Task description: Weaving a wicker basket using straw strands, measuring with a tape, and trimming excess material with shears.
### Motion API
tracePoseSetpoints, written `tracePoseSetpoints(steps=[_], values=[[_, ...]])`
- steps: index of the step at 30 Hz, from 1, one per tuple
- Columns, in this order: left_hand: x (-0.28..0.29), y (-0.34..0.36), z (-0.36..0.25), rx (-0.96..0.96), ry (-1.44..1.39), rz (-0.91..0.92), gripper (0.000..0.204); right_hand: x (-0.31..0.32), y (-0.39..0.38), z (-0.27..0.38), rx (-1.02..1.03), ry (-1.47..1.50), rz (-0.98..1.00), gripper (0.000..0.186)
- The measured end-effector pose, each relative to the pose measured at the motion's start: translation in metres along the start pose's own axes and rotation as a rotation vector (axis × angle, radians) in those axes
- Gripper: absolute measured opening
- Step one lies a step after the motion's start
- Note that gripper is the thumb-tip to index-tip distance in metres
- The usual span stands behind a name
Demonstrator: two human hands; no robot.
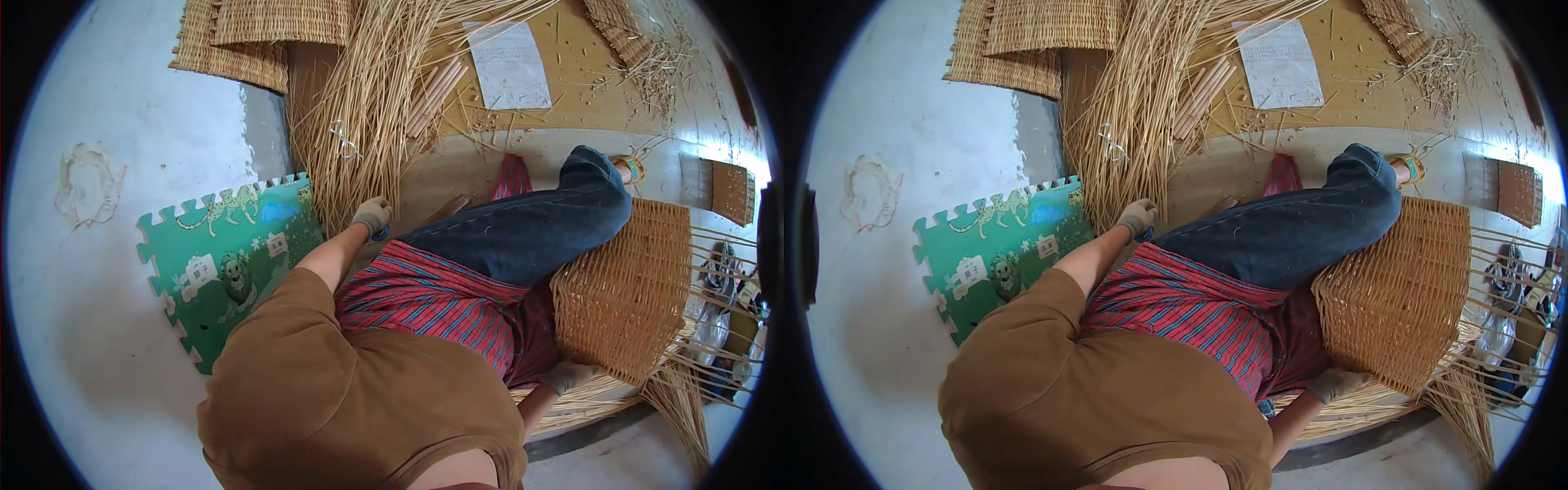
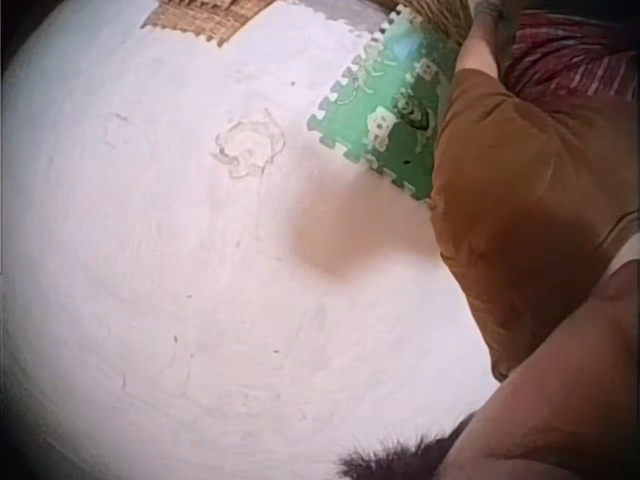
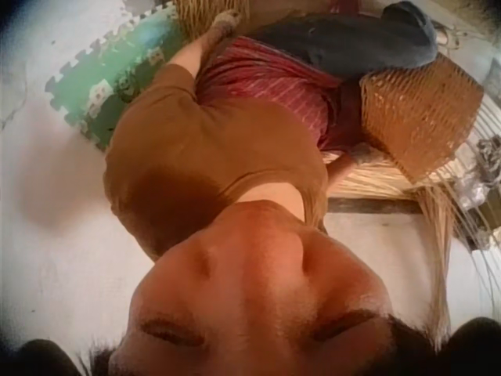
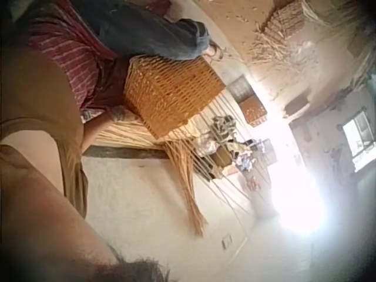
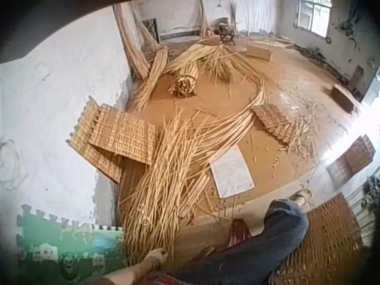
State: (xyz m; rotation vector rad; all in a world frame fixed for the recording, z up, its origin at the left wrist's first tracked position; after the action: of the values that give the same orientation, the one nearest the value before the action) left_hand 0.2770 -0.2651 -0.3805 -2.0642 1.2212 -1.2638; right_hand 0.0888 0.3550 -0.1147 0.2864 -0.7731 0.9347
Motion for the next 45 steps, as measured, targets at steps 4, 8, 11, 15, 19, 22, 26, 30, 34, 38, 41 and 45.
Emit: tracePoseSetpoints(steps=[4, 8, 11, 15, 19, 22, 26, 30, 34, 38, 41, 45], values=[[0.015, -0.003, 0.022, 0.031, 0.017, -0.08, 0.028, -0.019, -0.02, 0.034, -0.265, 0.36, -0.034, 0.081], [0.051, 0.004, 0.016, 0.026, 0.007, -0.257, 0.025, -0.014, -0.014, 0.019, -0.326, 0.365, -0.07, 0.082], [0.063, 0.021, -0.031, -0.13, 0.136, -0.273, 0.03, 0.003, 0.014, -0.023, -0.197, 0.327, -0.055, 0.081], [0.071, 0.06, -0.026, 0.057, 0.279, -0.131, 0.046, -0.009, -0.025, 0.041, -0.283, 0.322, -0.165, 0.074], [0.089, 0.073, -0.025, 0.091, 0.095, -0.167, 0.033, -0.01, -0.017, 0.025, -0.324, 0.356, -0.1, 0.078], [0.1, 0.061, -0.047, -0.106, 0.095, -0.32, 0.023, -0.001, -0.015, 0.015, -0.354, 0.337, -0.097, 0.078], [0.107, 0.036, -0.05, -0.102, -0.465, -0.356, 0.016, -0.011, 0.002, -0.009, -0.338, 0.461, 0.022, 0.079], [0.051, -0.047, -0.146, 0.073, -0.919, 0.254, 0.018, 0.032, -0.011, 0.016, -0.267, 0.127, -0.206, 0.068], [0.021, -0.145, -0.255, 0.135, -1.066, 0.787, 0.032, 0.076, -0.03, 0.08, 0.165, -0.047, -0.489, 0.046], [-0.004, -0.253, -0.362, -0.059, -1.043, 1.244, 0.023, 0.077, -0.051, 0.151, 0.268, 0.147, -0.141, 0.03], [-0.034, -0.296, -0.381, -0.305, -0.655, 1.424, 0.008, -0.001, -0.102, 0.275, 0.337, 0.14, 0.538, 0.033], [-0.093, -0.325, -0.413, -1.105, -0.105, 1.248, 0.007, 0.002, -0.103, 0.285, 0.391, 0.013, 0.766, 0.034]])
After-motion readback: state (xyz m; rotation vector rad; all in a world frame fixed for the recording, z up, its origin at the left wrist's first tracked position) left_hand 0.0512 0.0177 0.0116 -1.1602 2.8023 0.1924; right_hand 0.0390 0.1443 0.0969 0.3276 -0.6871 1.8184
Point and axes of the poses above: each hand's wrist, its own y-axis towards the middle knuckle, its own x-axis out of the back of the hand, z = x × y, the point moved 7 cm from there along y, towards the middle knuckle, and after that the axes turned 13 degrees about -y, right-handed, at the moved point
